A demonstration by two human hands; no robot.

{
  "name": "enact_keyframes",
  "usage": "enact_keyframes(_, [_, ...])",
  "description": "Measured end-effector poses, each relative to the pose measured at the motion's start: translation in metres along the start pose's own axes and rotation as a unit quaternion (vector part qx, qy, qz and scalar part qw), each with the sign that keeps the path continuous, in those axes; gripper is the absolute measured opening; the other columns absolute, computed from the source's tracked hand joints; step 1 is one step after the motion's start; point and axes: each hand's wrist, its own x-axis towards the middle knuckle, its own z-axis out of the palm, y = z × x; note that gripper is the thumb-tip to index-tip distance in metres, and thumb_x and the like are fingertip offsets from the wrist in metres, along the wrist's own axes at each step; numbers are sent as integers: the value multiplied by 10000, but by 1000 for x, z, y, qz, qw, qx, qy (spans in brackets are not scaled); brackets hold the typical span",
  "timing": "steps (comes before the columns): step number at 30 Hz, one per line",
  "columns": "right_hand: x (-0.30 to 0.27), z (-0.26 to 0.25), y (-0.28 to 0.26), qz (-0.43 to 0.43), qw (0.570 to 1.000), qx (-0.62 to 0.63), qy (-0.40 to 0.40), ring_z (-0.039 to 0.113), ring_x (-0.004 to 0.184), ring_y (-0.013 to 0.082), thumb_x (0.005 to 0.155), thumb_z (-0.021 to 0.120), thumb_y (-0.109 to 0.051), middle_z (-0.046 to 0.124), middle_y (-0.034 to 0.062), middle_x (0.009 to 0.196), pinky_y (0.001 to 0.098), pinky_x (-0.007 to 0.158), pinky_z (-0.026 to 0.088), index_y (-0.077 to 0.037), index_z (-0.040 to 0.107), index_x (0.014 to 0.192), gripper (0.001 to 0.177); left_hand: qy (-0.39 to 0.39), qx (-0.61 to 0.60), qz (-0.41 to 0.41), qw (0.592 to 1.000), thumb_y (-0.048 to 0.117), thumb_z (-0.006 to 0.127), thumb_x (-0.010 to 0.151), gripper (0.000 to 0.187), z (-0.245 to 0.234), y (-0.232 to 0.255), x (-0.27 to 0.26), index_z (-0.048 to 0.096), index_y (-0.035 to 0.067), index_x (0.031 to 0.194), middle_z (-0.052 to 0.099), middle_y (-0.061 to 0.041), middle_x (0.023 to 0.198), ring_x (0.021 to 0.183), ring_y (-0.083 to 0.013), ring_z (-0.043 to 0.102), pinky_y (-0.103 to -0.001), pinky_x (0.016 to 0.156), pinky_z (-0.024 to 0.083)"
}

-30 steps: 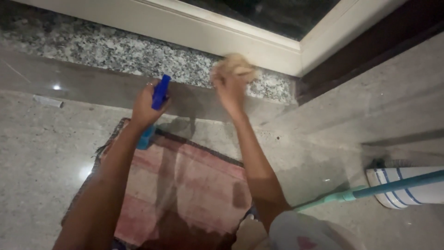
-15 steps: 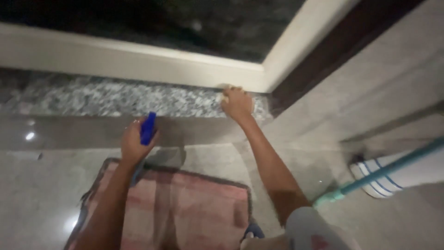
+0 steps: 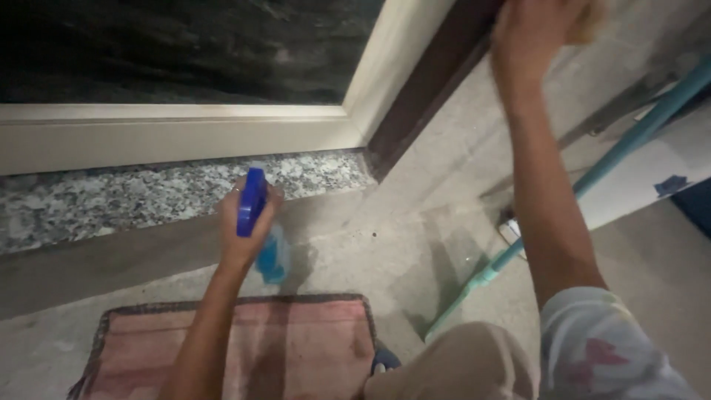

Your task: The person sprays a cleaning solution from a blue bottle onto a door frame and wipes it with a cloth. They continue wiping the frame and adjacent wall, then briefly wipe a decorative door panel before moving away.

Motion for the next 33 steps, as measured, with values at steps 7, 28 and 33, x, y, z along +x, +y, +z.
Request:
enact_keyframes(7, [-90,43,-33,-175,981,-69,45,352,1567,297,932,591,-8,414,101,1701,528,1259,244,-121,500,1622,705,85,76,-84,990,214,791,908,227,19,-10,-4,645,41,896,609,-51,715,649,-133,563,-308,621,465])
enact_keyframes(28, [-144,44,-57,-463,883,76,-7,629,910,306,684,705,-227,620,75,841,530,845,487,-126,636,787,160,4,131,-79,988,294,785,852,287,26,-31,-18,688,71,1006,684,-101,783,704,-248,659,-373,689,524])
enact_keyframes(33, [-247,89,-80,-317,922,136,-176,648,934,342,781,655,-109,643,102,904,471,814,534,-104,652,872,91,21,172,-19,985,323,815,821,407,23,-61,-40,680,62,1103,721,-126,924,854,-303,693,-421,779,534])
